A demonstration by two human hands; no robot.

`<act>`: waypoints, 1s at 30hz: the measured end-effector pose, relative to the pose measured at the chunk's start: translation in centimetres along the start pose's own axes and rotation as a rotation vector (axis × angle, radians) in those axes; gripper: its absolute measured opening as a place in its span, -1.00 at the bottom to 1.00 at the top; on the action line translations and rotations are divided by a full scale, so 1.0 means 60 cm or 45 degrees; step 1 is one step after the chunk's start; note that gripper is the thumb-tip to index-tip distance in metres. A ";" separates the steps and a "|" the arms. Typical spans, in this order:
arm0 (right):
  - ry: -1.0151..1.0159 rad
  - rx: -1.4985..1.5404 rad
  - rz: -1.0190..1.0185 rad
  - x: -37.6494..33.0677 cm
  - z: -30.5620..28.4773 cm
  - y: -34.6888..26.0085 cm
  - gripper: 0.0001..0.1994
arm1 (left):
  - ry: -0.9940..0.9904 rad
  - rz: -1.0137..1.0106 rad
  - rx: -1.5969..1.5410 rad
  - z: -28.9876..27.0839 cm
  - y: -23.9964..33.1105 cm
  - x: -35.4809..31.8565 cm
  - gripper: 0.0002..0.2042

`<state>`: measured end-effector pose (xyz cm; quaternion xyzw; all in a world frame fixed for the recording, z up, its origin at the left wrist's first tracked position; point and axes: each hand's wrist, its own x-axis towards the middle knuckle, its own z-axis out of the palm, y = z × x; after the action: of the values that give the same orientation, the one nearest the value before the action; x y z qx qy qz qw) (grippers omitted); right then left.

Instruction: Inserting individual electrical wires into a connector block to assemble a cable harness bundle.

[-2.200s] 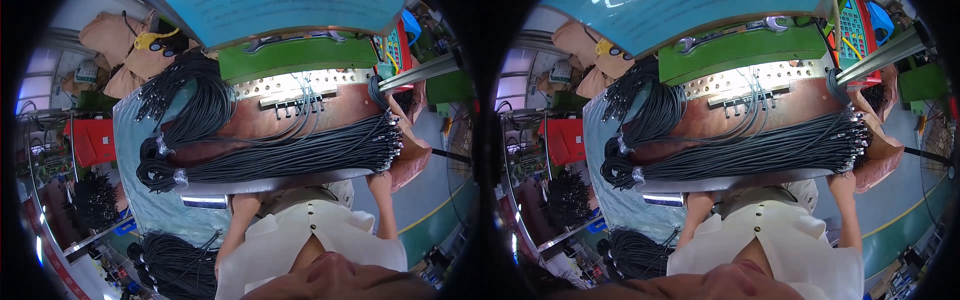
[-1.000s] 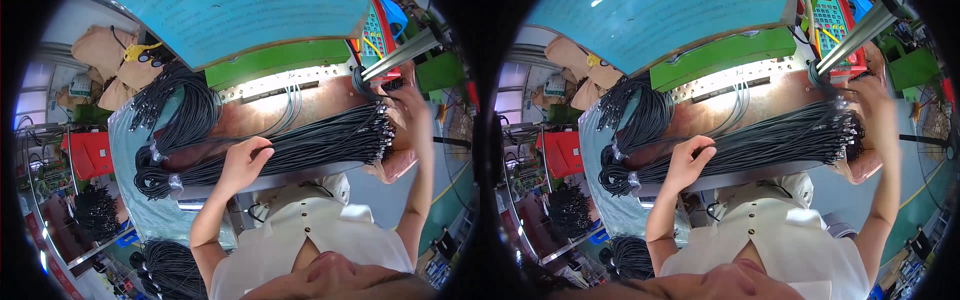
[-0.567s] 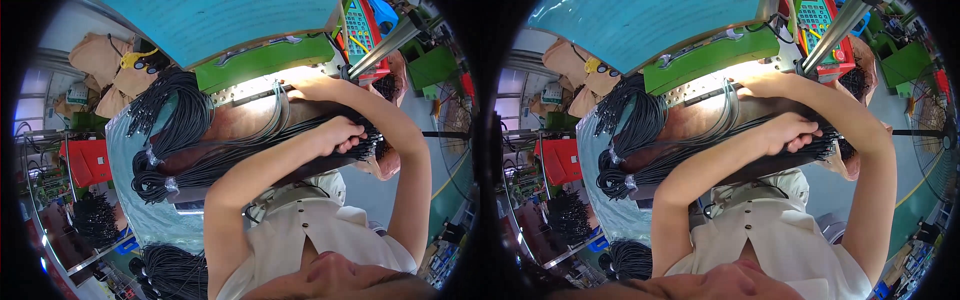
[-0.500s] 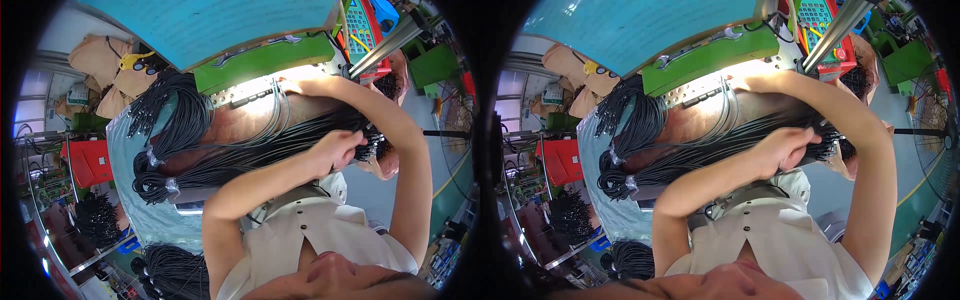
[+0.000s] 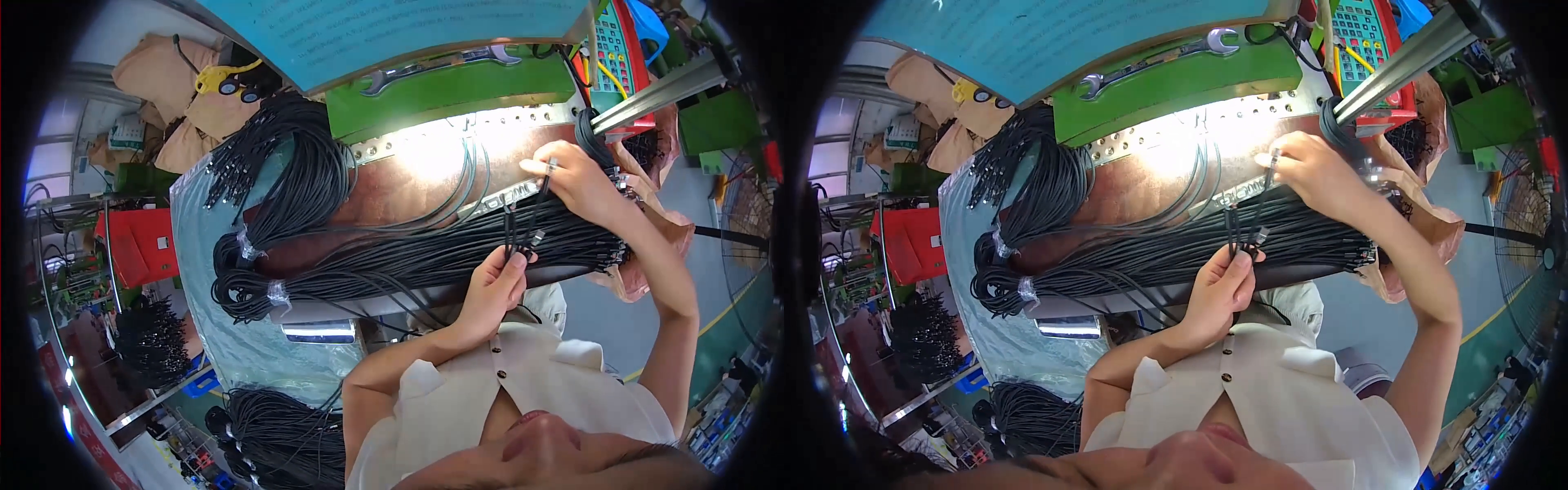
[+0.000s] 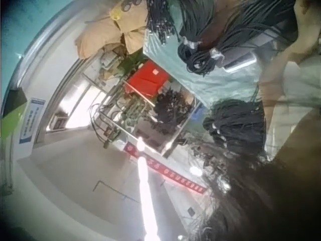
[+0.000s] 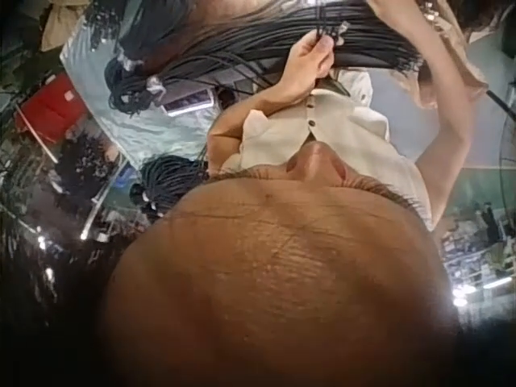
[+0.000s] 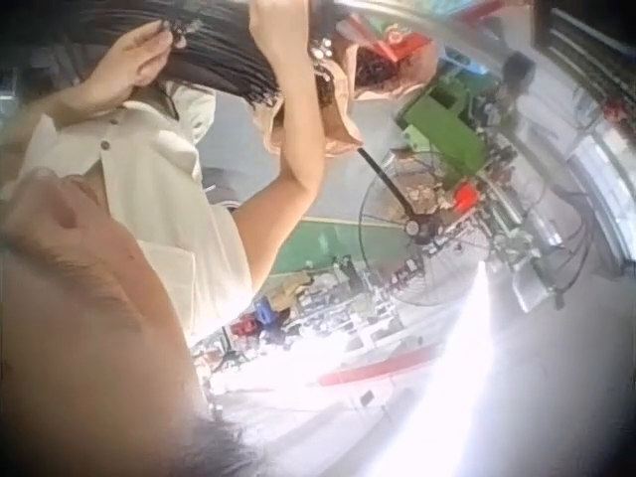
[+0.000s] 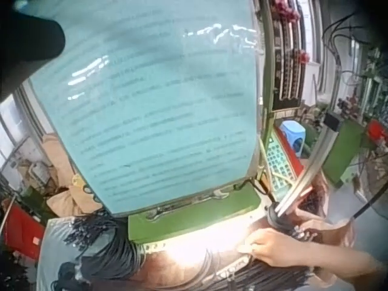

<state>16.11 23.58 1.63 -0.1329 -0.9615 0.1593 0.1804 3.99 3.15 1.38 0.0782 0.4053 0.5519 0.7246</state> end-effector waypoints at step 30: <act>0.140 0.482 0.318 0.022 0.078 -0.095 -0.81 | -0.113 0.072 0.107 -0.042 0.026 -0.046 -0.71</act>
<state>11.96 17.58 -0.11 -0.2230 -0.8792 0.3504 0.2334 0.94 0.54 1.97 0.1444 0.3933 0.5506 0.7220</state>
